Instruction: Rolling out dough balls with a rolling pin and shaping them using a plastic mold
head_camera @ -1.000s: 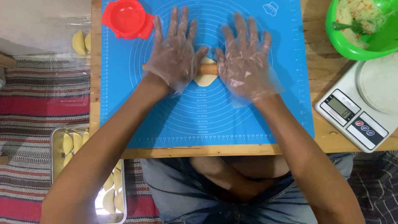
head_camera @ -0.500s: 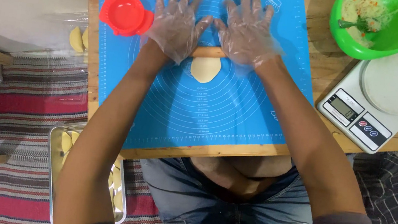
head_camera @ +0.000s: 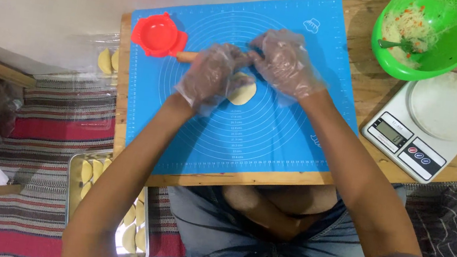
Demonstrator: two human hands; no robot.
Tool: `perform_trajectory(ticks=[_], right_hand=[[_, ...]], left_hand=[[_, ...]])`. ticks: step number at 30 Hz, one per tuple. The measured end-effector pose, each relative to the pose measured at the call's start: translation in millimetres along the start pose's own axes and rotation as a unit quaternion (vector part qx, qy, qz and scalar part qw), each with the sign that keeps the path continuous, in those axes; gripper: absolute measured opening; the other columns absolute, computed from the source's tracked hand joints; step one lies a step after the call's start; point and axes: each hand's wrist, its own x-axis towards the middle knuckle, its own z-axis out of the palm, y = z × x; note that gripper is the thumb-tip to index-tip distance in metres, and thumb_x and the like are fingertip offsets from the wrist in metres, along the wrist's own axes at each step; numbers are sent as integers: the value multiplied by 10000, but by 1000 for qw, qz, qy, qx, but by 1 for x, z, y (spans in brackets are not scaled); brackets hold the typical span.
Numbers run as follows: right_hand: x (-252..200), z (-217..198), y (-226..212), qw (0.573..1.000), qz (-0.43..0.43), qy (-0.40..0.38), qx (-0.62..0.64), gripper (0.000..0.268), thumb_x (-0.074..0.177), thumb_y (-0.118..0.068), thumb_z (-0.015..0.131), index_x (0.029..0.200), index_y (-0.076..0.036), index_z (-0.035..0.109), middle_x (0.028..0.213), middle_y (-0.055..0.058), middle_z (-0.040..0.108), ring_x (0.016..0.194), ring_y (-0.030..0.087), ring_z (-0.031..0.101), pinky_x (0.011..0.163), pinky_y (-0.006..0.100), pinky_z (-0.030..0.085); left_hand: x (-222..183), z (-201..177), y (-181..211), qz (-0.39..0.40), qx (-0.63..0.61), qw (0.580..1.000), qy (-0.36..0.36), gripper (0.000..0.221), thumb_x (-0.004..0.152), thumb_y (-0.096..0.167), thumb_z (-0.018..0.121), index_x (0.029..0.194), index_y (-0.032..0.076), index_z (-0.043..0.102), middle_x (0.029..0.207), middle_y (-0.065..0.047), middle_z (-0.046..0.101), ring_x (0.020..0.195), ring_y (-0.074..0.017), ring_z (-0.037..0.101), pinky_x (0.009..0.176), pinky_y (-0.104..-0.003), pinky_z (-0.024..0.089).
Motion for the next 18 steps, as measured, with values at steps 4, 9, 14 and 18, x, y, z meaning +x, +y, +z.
perform_trajectory(ticks=[4,9,14,18], right_hand=[[-8,-1,3,1000,-22,-20,1,288,1095,-318,564,1012,-133,768,908,81,698,771,294,635,709,467,440],[-10,2,-9,996,85,-36,-2,346,785,-188,828,1083,-72,695,970,150,682,961,397,671,834,535,548],[-21,23,19,998,41,-41,12,179,859,-255,782,1032,-231,743,977,86,631,908,376,644,792,491,530],[-23,17,13,999,40,-18,27,201,841,-184,796,1026,-174,718,974,115,617,893,401,640,777,521,531]], left_hand=[[-1,31,-12,17,-138,990,-6,347,835,398,870,1005,116,762,1034,-107,698,947,-321,653,826,-467,510],[20,16,2,-104,-83,961,-244,413,841,531,817,1125,234,771,1132,-69,705,1087,-383,681,878,-500,574],[21,41,-8,-125,-116,947,-273,307,784,422,882,1031,256,808,983,-37,785,1009,-315,748,885,-416,606],[28,28,4,-234,-137,914,-303,326,731,432,927,1022,370,793,968,47,770,982,-213,750,881,-338,598]])
